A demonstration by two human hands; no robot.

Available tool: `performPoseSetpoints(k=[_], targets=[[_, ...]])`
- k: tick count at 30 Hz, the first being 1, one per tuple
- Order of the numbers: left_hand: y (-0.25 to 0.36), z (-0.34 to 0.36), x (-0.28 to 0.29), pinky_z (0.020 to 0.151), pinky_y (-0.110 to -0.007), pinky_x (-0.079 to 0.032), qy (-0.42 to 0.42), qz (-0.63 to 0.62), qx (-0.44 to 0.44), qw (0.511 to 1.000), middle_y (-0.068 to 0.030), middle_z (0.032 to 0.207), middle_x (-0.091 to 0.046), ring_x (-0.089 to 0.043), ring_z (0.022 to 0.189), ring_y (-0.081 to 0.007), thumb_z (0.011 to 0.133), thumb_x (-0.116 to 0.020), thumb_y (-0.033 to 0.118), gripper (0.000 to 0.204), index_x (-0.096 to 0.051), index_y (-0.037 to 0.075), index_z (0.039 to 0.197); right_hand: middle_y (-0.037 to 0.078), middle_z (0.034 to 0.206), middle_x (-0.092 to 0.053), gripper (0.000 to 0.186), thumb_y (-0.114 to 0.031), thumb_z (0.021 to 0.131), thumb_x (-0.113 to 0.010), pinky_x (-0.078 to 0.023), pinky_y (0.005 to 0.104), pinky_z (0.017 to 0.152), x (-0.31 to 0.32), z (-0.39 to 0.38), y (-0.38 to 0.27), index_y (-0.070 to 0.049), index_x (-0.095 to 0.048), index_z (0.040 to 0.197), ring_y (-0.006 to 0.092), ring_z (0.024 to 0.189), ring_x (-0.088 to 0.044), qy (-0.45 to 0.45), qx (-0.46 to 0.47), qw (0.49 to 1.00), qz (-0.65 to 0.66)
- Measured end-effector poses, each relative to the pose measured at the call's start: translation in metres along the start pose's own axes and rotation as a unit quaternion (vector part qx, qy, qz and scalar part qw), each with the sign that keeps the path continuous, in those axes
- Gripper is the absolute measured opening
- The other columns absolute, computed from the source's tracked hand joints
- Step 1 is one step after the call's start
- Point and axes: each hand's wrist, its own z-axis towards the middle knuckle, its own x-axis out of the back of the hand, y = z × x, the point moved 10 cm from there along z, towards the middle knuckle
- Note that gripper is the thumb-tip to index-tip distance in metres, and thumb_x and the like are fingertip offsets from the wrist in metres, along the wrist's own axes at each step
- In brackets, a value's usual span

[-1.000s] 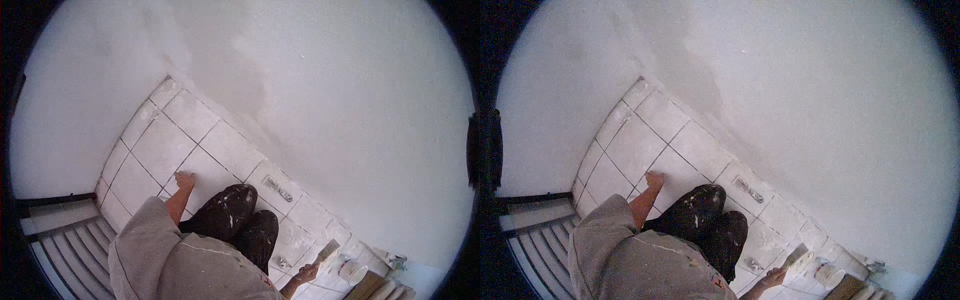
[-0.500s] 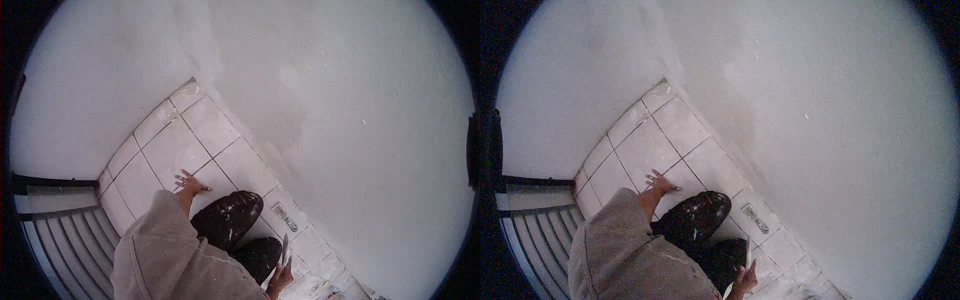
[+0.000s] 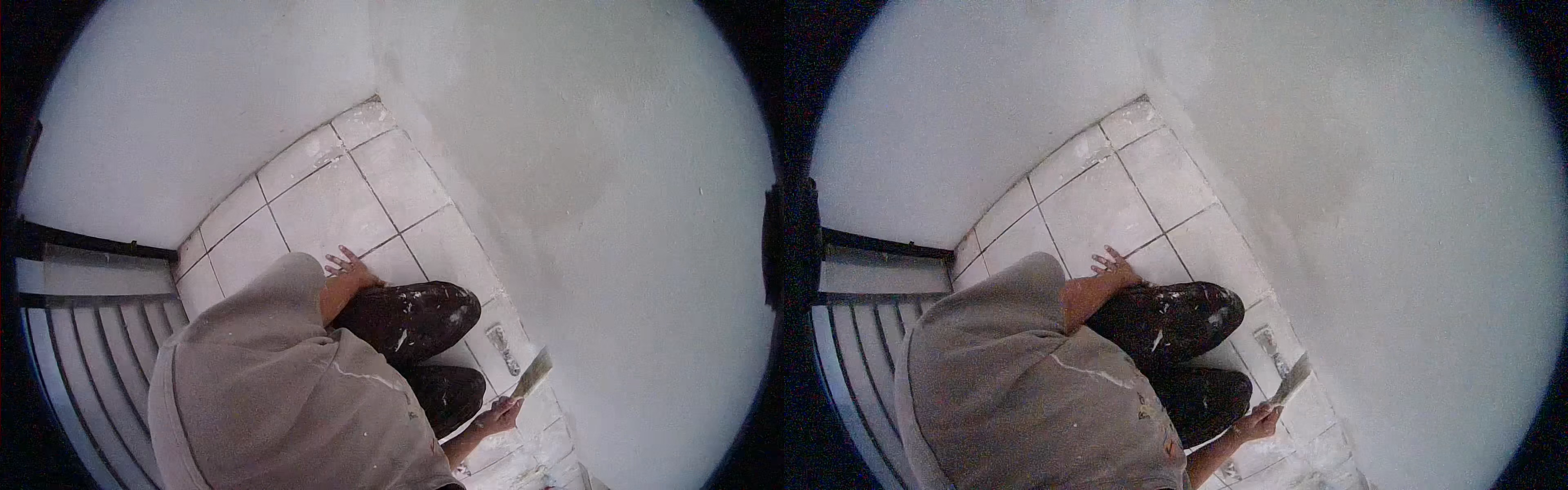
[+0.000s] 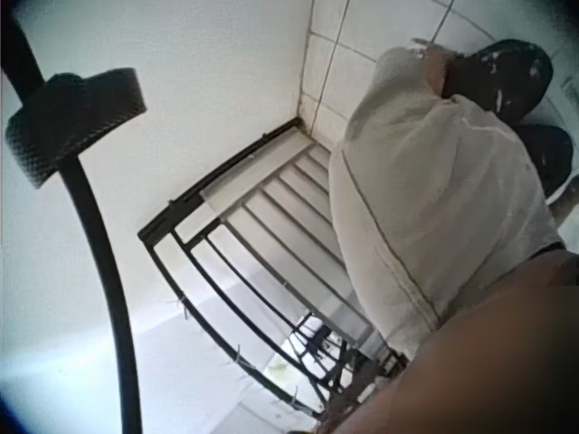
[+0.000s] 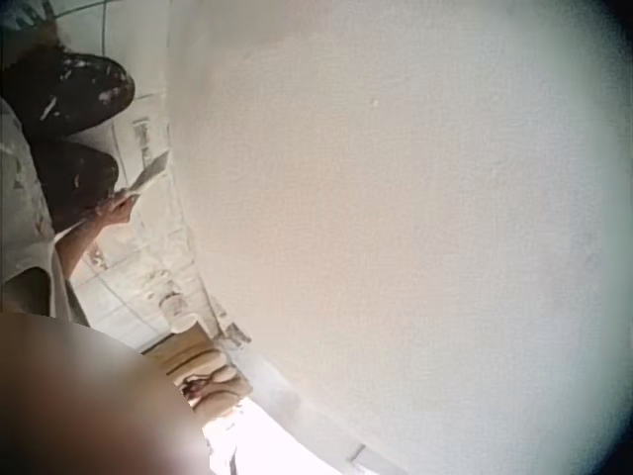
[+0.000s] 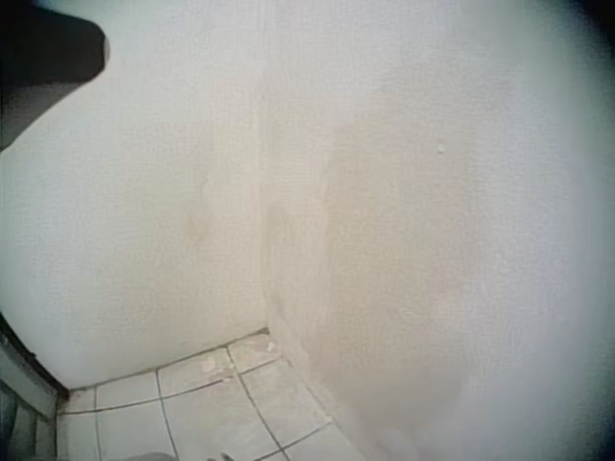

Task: The person repairs a hole in a white tiled wall by applying putty from a bucket with a scraper.

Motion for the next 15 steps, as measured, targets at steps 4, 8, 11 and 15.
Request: performPoseSetpoints(k=[4,8,11,15], targets=[[0.007,0.002,0.020,0.105,-0.068,-0.003,-0.027,-0.102,-0.007,0.994,-0.0378,0.140,0.028,0.016,0.131,-0.0590,0.051,-0.077,0.069,0.152,0.028,0.006,0.140,-0.001,0.060,-0.045,0.053,-0.045,0.097,-0.043,-0.027,0.0220,0.043,-0.013,-0.031,-0.038,0.004,-0.062,0.108,0.0069,0.051,-0.037,0.044,-0.028,0.990,0.130],[-0.010,0.042,0.039,0.108,-0.063,-0.010,-0.050,-0.258,-0.025,0.965,-0.0313,0.148,0.018,0.004,0.136,-0.0528,0.062,-0.074,0.061,0.132,0.013,0.009,0.147,-0.001,0.061,-0.046,0.057,-0.047,0.097,-0.042,-0.027,0.0221,0.043,-0.003,-0.054,-0.065,0.002,-0.058,0.121,0.0072,0.051,-0.039,0.023,-0.073,0.982,0.174],[-0.034,0.086,0.109,0.108,-0.061,-0.022,0.045,-0.260,0.028,0.964,-0.0209,0.152,0.016,0.004,0.138,-0.0472,0.060,-0.083,0.046,0.131,0.009,0.011,0.148,-0.001,0.061,-0.044,0.055,-0.043,0.098,-0.041,-0.027,0.0223,0.044,-0.004,-0.056,-0.086,0.004,-0.058,0.119,0.0071,0.052,-0.038,0.021,-0.051,0.986,0.156],[-0.095,0.157,0.197,0.110,-0.063,-0.009,0.097,-0.170,0.121,0.973,-0.0318,0.147,0.019,0.006,0.135,-0.0545,0.055,-0.082,0.056,0.144,0.021,0.006,0.143,-0.002,0.064,-0.042,0.046,-0.030,0.097,-0.046,-0.027,0.0210,0.047,-0.012,-0.053,-0.096,0.005,-0.054,0.125,0.0067,0.055,-0.037,0.067,0.008,0.988,0.140]])
